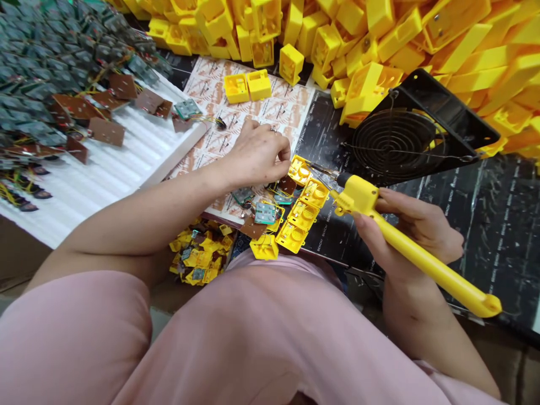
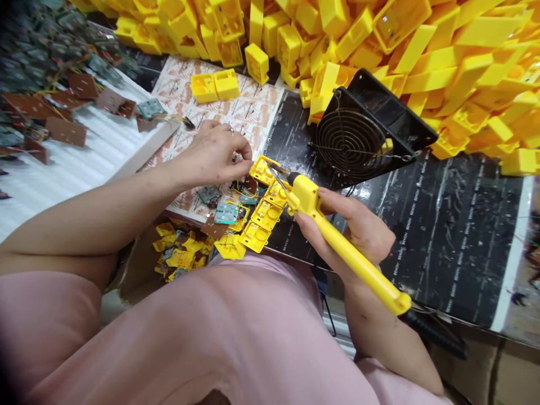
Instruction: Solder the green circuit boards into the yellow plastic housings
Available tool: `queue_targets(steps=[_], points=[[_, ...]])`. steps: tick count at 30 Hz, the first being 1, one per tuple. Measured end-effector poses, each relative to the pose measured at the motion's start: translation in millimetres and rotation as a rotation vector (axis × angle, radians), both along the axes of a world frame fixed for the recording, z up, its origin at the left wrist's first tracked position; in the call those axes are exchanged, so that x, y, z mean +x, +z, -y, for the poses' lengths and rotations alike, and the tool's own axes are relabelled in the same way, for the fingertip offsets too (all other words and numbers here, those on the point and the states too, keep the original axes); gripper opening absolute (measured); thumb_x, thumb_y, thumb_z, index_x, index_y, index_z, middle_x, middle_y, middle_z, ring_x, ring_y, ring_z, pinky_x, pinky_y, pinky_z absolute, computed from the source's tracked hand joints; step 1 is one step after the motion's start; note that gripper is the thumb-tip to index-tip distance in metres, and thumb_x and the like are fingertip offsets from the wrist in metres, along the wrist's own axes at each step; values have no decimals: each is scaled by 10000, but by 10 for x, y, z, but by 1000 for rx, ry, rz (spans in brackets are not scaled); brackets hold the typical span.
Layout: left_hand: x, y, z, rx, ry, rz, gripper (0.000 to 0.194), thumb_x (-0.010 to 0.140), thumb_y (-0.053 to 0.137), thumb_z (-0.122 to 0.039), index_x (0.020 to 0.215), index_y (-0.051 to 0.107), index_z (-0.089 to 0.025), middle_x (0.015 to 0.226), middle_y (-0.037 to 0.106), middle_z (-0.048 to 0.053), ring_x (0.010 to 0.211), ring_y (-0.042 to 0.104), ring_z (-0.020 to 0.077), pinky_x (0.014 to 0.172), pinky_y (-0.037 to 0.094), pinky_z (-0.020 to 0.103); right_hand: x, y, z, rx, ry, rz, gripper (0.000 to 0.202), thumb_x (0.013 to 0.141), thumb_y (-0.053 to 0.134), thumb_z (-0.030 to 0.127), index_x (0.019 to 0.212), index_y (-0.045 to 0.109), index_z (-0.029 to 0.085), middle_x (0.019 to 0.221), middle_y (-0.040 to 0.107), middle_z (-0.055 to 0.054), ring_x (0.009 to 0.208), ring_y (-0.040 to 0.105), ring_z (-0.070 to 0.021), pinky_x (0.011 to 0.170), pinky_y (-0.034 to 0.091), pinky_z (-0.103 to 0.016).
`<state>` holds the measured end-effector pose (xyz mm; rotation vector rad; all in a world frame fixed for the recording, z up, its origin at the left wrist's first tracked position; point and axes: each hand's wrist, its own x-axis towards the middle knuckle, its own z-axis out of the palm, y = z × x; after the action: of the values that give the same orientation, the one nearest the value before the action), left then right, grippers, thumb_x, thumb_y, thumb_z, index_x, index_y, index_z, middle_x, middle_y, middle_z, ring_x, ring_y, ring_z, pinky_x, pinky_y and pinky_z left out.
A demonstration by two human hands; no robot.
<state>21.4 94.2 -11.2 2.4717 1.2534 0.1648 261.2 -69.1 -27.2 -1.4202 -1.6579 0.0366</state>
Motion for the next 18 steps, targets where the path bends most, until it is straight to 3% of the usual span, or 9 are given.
queue_targets(steps=[8,11,16,18], points=[[100,-29,-8,0,68,5,201,829,583,-284,875,760,-200,808,734,32,888,697,230,989,509,430,-58,-12,-11,58,10,42,243,854,828,252,1039,681,310,863,796,-10,690,774,-236,581,643,-363],[73,-42,-18,3,46,7,191,820,592,-287,855,760,-204,794,735,24,880,700,223,999,509,425,-50,-11,-25,46,56,40,228,845,836,244,985,671,318,827,784,1,672,766,-235,557,636,-364],[-14,33,4,-72,14,-19,223,805,582,-304,865,770,-200,769,724,18,822,685,198,943,531,381,-31,38,24,-39,-6,36,311,910,791,409,1186,682,316,955,804,-18,734,777,-231,651,661,-378],[-7,57,15,-87,27,-54,230,799,586,-292,880,776,-192,767,720,24,812,686,203,931,535,382,-44,79,35,-66,15,78,329,915,791,390,1217,677,324,1005,812,-18,773,786,-230,688,666,-375]])
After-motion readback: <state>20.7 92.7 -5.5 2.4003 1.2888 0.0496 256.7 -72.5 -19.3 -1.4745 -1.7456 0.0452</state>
